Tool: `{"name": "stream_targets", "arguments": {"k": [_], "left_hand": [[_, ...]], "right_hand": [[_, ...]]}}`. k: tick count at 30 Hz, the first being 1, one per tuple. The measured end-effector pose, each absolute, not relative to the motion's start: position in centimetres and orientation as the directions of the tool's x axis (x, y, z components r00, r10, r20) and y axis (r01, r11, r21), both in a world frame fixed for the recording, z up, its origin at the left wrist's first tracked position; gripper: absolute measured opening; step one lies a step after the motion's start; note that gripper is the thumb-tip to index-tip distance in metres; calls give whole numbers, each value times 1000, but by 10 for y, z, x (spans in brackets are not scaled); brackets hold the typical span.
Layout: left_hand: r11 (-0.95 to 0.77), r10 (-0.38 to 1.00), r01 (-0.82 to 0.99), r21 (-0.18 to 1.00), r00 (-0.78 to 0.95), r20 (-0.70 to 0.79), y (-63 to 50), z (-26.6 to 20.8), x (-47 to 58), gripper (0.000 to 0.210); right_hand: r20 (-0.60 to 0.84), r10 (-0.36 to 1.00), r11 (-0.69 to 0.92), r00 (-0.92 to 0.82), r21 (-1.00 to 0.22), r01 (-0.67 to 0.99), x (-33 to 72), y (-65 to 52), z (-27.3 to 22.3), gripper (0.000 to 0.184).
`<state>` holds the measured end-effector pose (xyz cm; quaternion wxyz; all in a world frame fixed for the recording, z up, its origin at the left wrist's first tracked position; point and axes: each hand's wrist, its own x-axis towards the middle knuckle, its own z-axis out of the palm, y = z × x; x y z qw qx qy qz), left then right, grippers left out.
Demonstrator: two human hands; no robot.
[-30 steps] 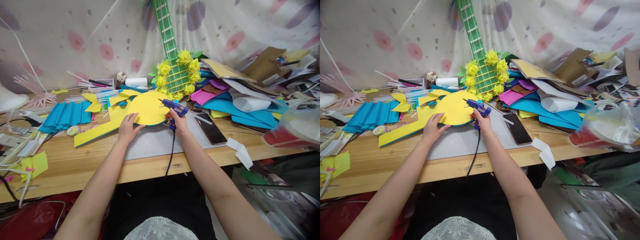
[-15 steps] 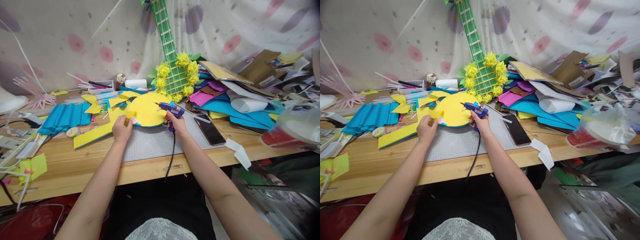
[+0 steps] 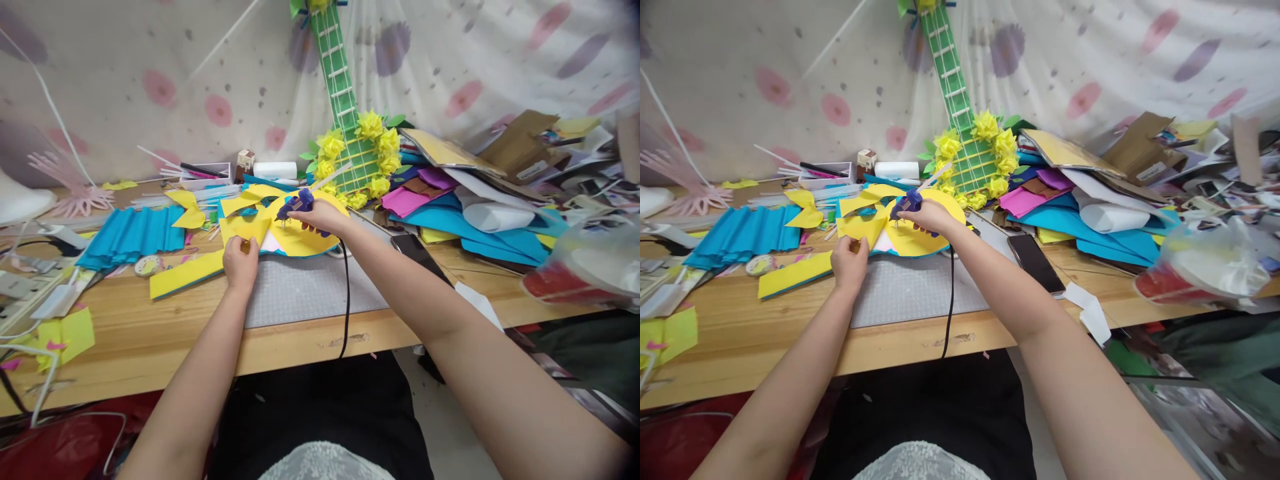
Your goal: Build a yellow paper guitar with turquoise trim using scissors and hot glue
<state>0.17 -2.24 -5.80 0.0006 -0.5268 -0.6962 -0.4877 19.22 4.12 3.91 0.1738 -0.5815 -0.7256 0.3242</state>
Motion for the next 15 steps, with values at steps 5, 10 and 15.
{"name": "stream_targets", "arguments": {"k": [5,10,15], "left_hand": [[-14,736,713,701,-467,490,-22,-58,0,22],[-15,739,707,707,-469,484,-23,-58,0,20],[-21,739,709,705,-464,488,-24,-57,0,19]], "right_hand": [[-126,951,143,-283,-632,761,184,50,45,37],[-139,946,152,-294,-610,777,177,53,49,34],[-127,947,159,-296,-616,772,172,59,46,34]]}}
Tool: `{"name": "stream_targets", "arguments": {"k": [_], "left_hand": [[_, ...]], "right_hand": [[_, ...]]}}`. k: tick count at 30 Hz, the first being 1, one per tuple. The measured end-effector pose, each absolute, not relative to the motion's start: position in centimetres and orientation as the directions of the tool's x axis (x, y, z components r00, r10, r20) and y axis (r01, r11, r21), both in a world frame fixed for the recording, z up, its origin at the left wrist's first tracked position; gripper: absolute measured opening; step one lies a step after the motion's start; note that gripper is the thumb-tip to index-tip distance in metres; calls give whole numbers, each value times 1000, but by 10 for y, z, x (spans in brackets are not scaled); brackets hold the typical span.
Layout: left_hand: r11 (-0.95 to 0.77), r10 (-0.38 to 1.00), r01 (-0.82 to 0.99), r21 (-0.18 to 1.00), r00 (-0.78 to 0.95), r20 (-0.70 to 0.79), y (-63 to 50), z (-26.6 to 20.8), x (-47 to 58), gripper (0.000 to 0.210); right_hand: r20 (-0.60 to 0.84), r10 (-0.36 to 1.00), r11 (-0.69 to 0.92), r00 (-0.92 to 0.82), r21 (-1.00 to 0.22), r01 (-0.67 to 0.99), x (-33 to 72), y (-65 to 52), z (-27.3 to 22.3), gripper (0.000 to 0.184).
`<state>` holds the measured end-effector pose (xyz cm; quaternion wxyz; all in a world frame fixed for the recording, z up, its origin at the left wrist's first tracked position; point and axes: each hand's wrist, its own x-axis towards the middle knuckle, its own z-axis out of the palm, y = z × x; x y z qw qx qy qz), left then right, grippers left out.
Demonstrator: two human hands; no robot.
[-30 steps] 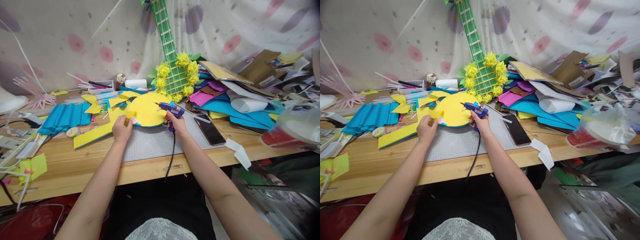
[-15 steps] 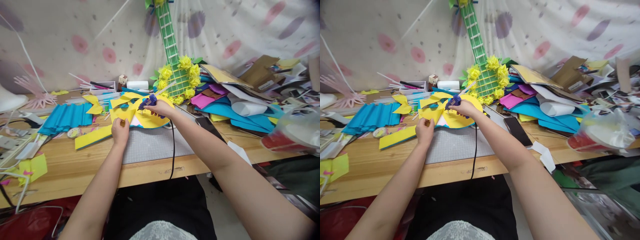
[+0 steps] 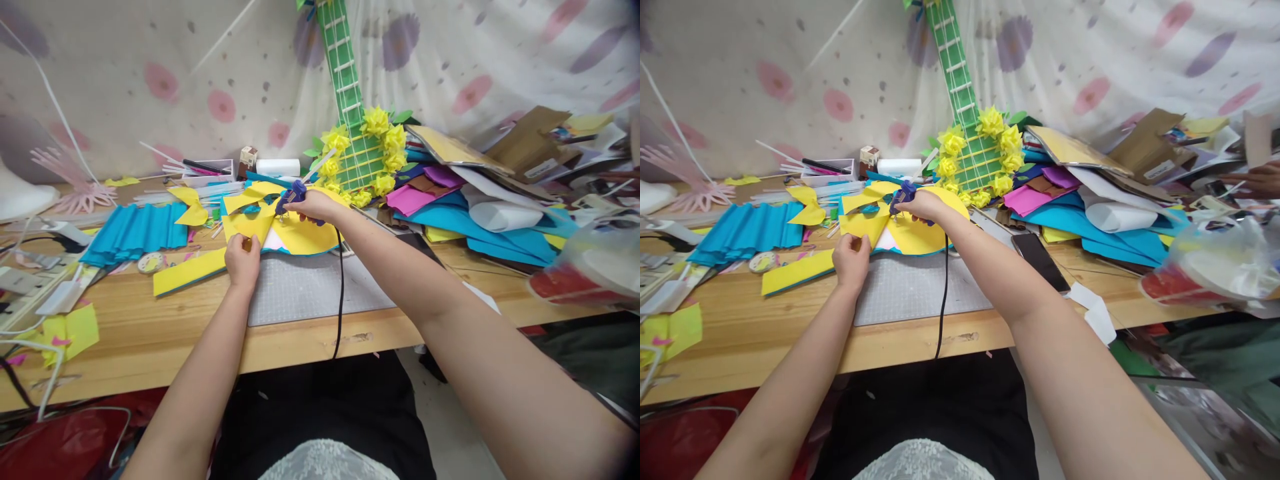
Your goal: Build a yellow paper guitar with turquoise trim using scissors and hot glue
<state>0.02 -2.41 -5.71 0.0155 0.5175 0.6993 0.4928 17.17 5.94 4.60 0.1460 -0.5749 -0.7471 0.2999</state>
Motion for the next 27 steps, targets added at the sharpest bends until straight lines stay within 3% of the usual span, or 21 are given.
{"name": "stream_targets", "arguments": {"k": [27], "left_hand": [[-37,733,711,702,-459,503,-25,-58,1,18]], "right_hand": [[-145,928,200,-342,-579,790,186,57,47,35]]}}
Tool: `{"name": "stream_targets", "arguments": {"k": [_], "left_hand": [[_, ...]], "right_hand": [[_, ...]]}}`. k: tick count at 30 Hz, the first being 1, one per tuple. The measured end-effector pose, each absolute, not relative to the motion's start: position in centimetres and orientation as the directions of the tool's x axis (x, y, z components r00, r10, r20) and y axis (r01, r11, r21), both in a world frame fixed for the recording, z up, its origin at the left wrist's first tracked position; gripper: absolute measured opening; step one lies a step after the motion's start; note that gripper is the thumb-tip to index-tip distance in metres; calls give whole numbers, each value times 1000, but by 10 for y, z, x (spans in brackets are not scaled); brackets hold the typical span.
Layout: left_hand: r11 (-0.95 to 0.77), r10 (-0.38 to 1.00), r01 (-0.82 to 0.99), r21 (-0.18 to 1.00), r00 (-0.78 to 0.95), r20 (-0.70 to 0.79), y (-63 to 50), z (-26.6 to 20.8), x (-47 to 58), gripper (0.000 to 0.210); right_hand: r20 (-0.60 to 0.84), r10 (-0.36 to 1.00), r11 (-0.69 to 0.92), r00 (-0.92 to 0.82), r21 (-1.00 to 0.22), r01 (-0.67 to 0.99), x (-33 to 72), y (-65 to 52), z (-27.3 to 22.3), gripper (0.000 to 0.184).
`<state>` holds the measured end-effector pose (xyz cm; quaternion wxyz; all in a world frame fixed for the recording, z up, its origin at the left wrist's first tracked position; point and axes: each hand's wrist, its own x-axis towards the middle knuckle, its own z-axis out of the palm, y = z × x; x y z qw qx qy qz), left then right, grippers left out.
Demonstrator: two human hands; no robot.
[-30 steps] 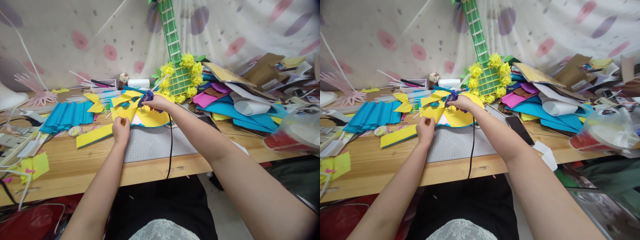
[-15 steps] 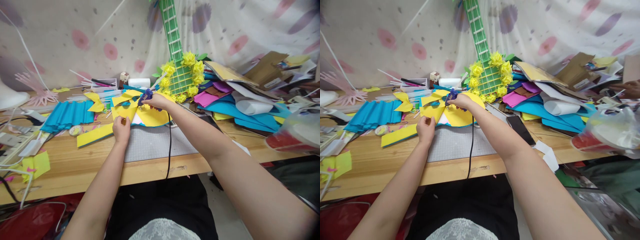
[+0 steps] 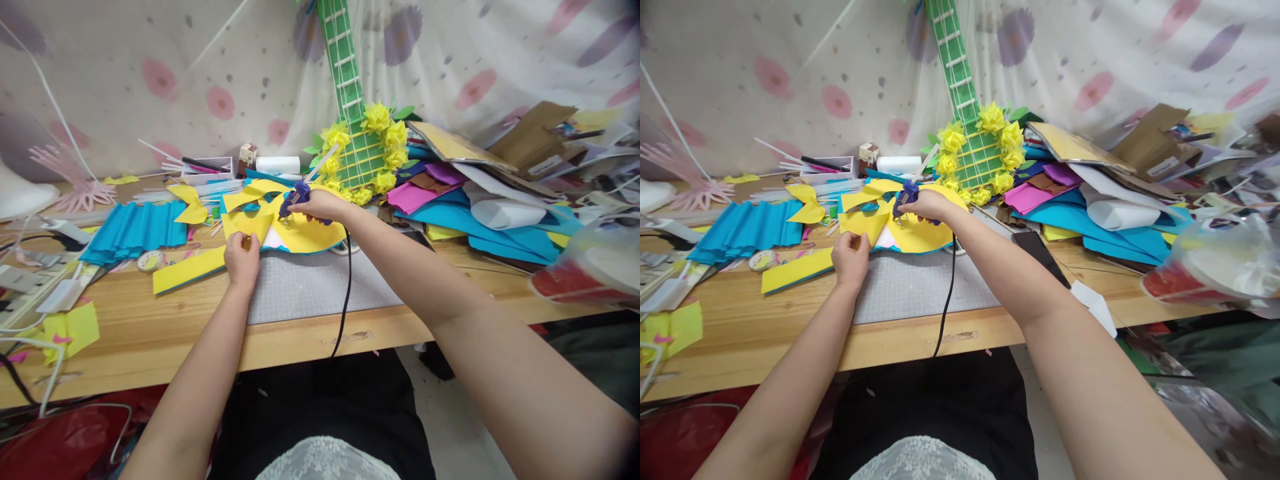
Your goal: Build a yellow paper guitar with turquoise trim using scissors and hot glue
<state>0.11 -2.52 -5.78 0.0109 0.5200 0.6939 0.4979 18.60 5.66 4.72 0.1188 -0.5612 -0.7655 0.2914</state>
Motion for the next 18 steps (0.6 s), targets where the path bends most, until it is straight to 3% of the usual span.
{"name": "stream_targets", "arguments": {"k": [18], "left_hand": [[-56,732,731,680,-433,526,-25,-60,0,17]], "right_hand": [[-206,896,212,-394,-581,786,207,50,51,35]]}}
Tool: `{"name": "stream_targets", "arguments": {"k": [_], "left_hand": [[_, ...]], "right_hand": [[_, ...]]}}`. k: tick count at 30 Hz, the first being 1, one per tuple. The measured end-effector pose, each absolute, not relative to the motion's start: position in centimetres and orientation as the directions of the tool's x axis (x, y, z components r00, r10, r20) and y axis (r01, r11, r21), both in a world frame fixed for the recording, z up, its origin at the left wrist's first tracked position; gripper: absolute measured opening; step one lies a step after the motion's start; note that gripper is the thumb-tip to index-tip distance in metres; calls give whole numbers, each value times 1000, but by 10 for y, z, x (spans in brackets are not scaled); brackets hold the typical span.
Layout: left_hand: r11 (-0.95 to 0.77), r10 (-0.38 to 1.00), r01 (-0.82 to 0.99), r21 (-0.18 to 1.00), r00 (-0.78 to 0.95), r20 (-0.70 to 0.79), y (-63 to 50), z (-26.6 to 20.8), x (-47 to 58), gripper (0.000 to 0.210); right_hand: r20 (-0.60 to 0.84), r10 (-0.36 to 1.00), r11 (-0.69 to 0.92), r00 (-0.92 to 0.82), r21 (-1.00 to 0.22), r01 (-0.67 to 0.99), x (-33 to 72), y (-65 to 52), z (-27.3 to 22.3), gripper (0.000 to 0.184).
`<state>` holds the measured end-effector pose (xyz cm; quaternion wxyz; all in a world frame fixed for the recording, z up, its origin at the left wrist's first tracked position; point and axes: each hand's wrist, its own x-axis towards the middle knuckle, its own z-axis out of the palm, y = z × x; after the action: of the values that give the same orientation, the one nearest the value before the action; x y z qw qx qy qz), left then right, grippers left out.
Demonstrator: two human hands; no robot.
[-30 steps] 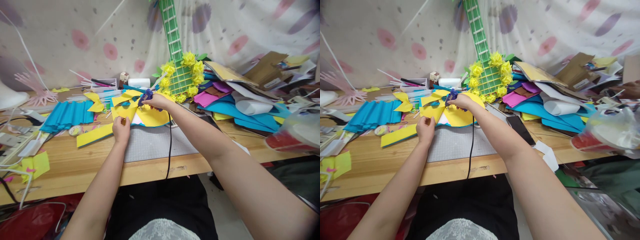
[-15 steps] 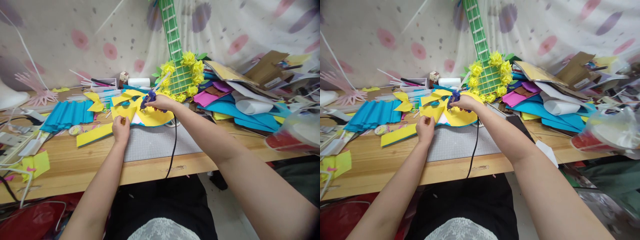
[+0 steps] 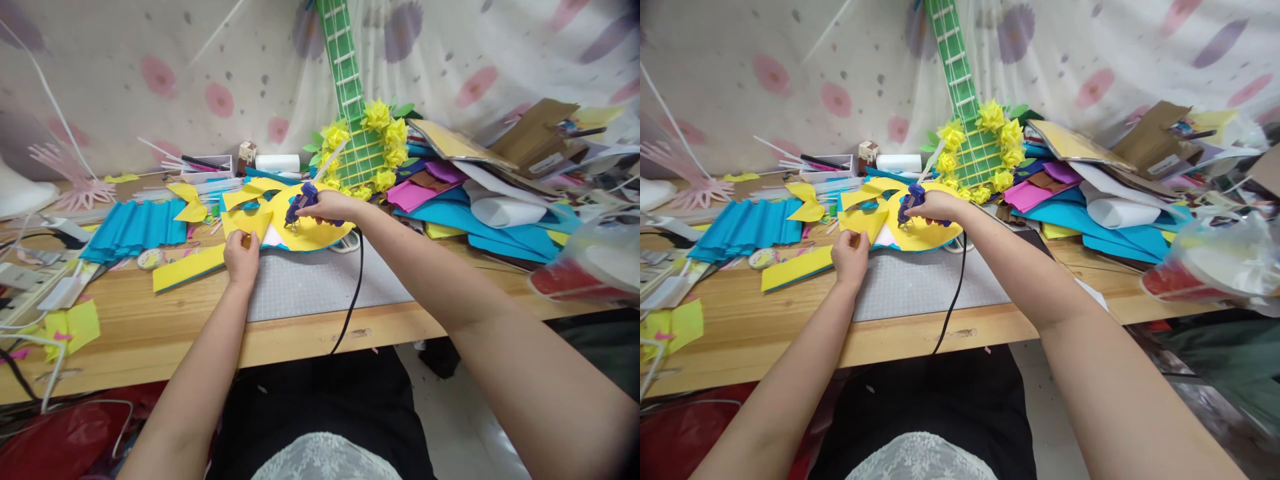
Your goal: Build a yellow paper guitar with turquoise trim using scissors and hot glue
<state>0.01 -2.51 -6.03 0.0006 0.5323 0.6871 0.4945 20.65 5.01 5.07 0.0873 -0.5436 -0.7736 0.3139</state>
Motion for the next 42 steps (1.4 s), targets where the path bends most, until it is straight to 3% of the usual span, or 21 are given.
{"name": "stream_targets", "arguments": {"k": [21,34,42], "left_hand": [[-109,731,731,674,-401,553,-26,-59,2,19],[-151,715,754,639,-363,598,-25,-61,2,19],[-187,699,780,597,-321,638,-26,-61,2,20]], "right_hand": [[-285,878,202,-384,-507,838,222,25,71,42],[-374,826,280,-422,-377,883,228,21,81,44],[-392,809,284,-438,-392,875,234,21,80,45]]}}
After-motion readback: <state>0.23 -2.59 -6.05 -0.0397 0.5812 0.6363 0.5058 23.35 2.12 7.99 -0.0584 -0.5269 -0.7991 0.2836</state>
